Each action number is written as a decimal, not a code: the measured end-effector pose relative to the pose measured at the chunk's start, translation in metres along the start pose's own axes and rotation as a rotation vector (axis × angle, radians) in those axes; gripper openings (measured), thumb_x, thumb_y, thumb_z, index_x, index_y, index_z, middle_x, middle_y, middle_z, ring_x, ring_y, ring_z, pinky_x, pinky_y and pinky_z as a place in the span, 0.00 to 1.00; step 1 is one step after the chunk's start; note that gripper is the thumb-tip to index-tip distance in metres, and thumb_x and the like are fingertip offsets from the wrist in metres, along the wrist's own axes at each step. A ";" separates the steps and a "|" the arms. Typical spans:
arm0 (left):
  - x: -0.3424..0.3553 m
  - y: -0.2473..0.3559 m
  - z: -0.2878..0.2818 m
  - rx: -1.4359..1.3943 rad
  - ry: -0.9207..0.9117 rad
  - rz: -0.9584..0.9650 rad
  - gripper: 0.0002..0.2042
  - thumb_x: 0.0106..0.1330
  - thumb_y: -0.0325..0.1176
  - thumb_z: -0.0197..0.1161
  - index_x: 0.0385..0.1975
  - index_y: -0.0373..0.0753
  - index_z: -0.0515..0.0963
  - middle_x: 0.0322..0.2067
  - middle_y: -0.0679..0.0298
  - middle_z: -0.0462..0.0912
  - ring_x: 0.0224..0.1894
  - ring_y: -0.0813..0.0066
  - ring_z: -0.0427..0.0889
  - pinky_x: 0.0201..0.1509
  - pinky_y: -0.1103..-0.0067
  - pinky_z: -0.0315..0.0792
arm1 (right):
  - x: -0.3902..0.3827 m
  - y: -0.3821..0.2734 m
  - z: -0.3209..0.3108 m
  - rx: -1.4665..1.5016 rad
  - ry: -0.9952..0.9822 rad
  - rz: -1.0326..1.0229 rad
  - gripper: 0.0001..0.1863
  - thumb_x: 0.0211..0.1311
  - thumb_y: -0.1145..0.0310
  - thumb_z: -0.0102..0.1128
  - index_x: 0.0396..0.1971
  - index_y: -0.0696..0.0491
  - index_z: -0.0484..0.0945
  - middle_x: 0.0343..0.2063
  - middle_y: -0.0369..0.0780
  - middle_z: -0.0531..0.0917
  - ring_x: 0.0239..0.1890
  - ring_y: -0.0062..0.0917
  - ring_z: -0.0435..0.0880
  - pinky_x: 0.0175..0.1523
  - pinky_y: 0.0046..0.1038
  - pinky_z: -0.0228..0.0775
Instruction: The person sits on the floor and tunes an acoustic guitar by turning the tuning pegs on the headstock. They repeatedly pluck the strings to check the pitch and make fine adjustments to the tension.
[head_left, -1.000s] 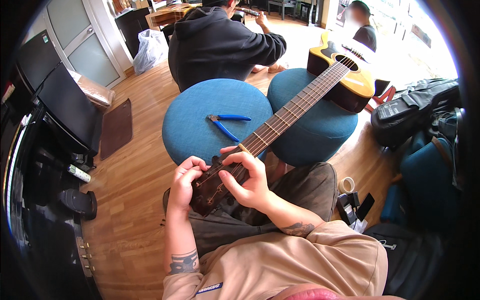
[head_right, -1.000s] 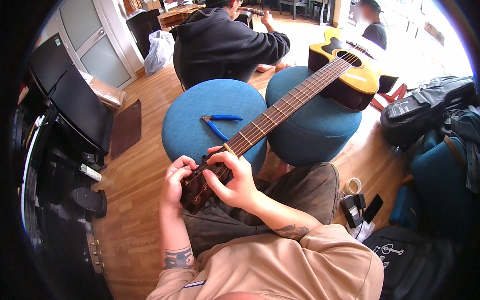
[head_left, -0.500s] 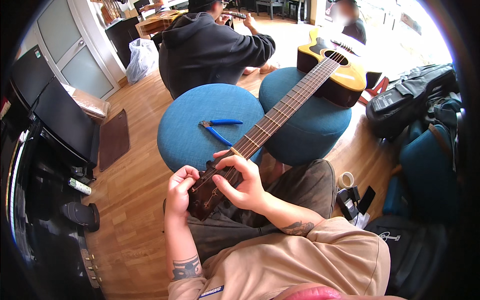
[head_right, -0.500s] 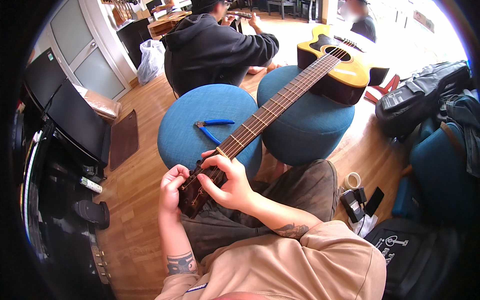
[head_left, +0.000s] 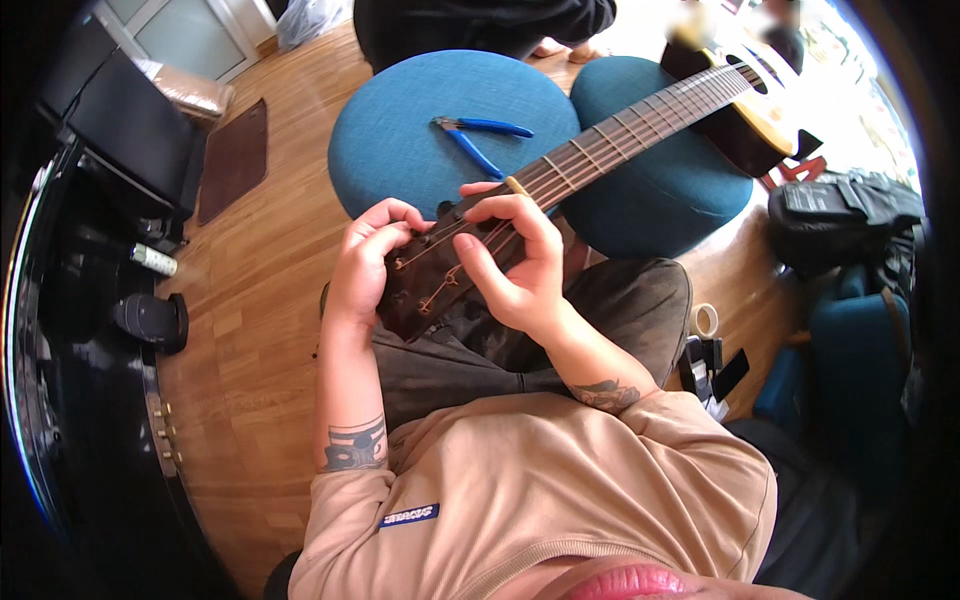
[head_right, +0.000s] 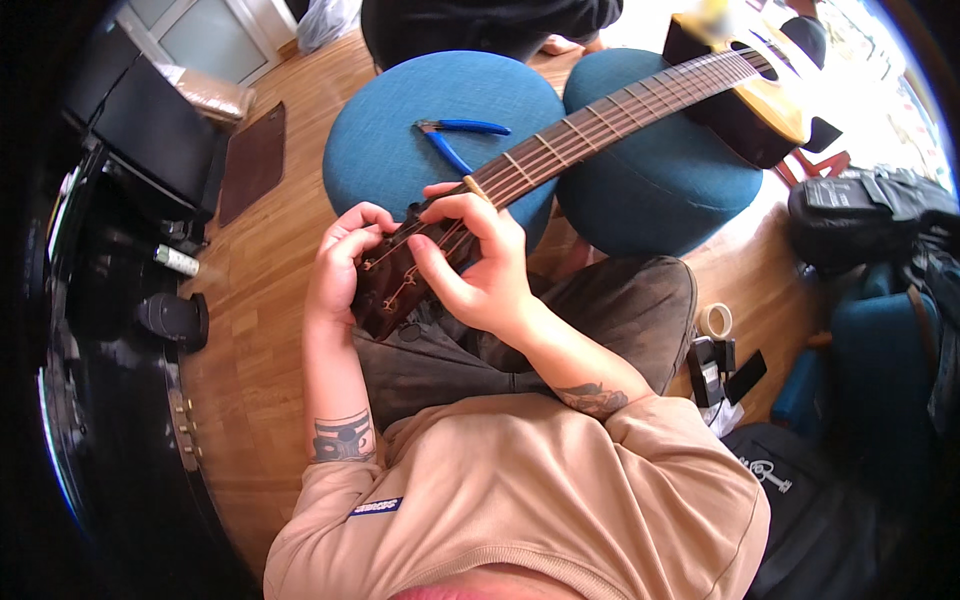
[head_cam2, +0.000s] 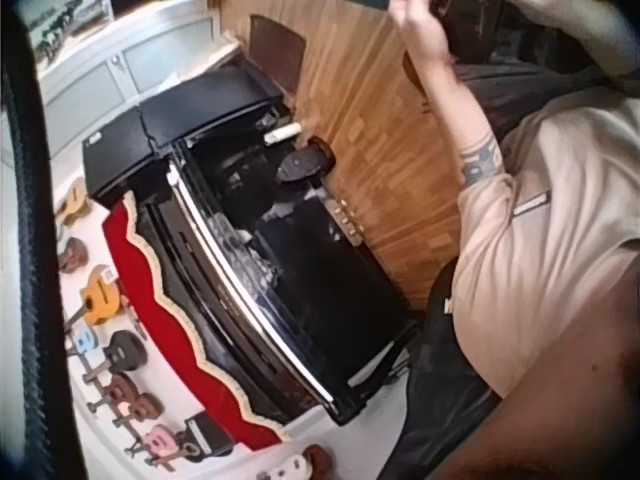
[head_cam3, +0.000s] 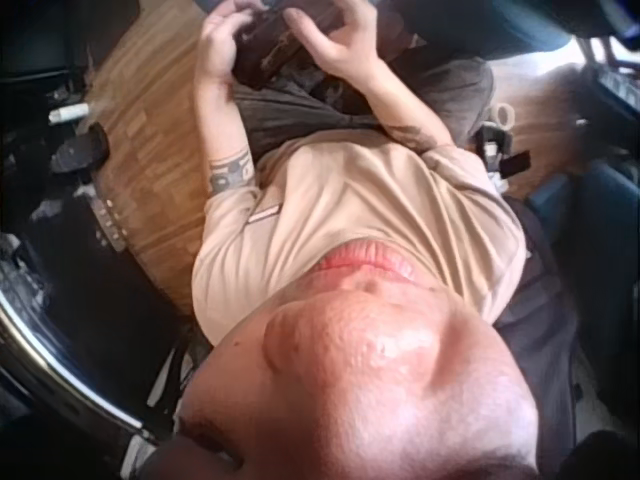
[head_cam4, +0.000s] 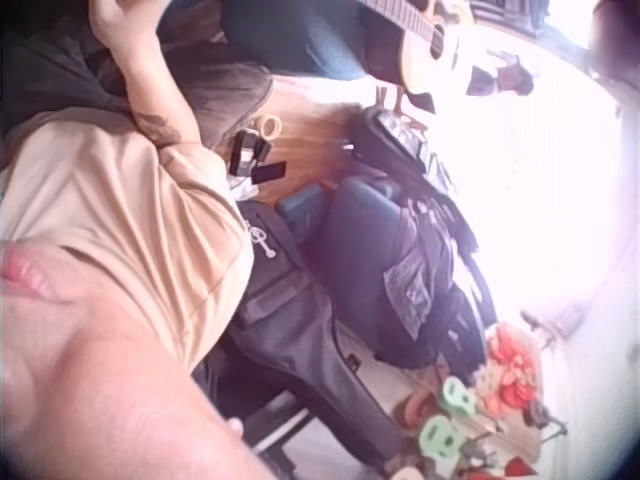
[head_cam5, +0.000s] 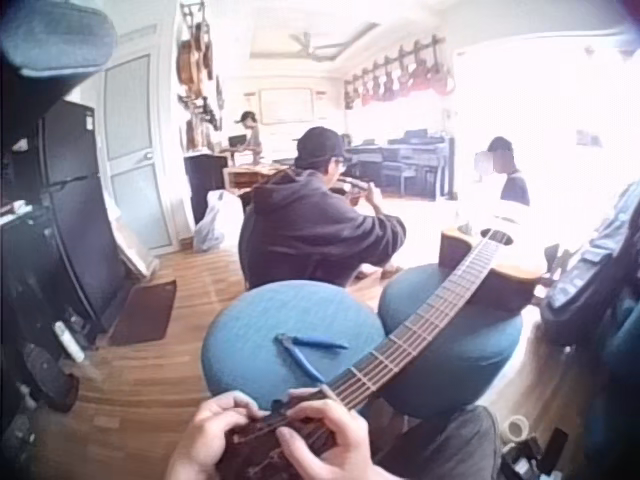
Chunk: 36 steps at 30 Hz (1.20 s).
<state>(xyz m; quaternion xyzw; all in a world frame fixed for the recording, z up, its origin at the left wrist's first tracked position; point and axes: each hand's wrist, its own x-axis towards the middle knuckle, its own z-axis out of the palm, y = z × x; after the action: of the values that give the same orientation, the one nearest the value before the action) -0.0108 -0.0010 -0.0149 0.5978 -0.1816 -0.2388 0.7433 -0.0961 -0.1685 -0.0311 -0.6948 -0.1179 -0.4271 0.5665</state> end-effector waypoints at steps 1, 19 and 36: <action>-0.001 0.003 0.004 0.020 0.045 0.010 0.07 0.68 0.28 0.53 0.35 0.36 0.79 0.32 0.68 0.81 0.35 0.84 0.76 0.42 0.85 0.70 | 0.000 0.001 0.000 0.005 0.005 -0.016 0.12 0.50 0.75 0.70 0.35 0.57 0.78 0.40 0.46 0.83 0.39 0.30 0.82 0.45 0.28 0.72; -0.002 0.002 -0.002 -0.046 -0.003 -0.021 0.08 0.65 0.25 0.52 0.38 0.36 0.78 0.34 0.64 0.83 0.34 0.84 0.79 0.40 0.85 0.73 | 0.001 0.005 0.003 -0.001 -0.001 -0.031 0.13 0.49 0.75 0.70 0.36 0.57 0.78 0.40 0.47 0.82 0.37 0.30 0.82 0.45 0.28 0.72; -0.001 -0.013 -0.016 -0.011 -0.080 0.004 0.06 0.61 0.22 0.46 0.31 0.39 0.70 0.35 0.65 0.79 0.37 0.82 0.74 0.45 0.85 0.69 | 0.003 -0.008 -0.004 -0.052 -0.026 -0.035 0.12 0.51 0.74 0.70 0.35 0.56 0.79 0.42 0.47 0.81 0.43 0.35 0.82 0.50 0.32 0.72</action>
<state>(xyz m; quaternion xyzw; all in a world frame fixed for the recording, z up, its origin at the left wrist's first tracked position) -0.0047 0.0107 -0.0316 0.5833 -0.2108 -0.2621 0.7393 -0.1010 -0.1700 -0.0237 -0.7124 -0.1263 -0.4309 0.5393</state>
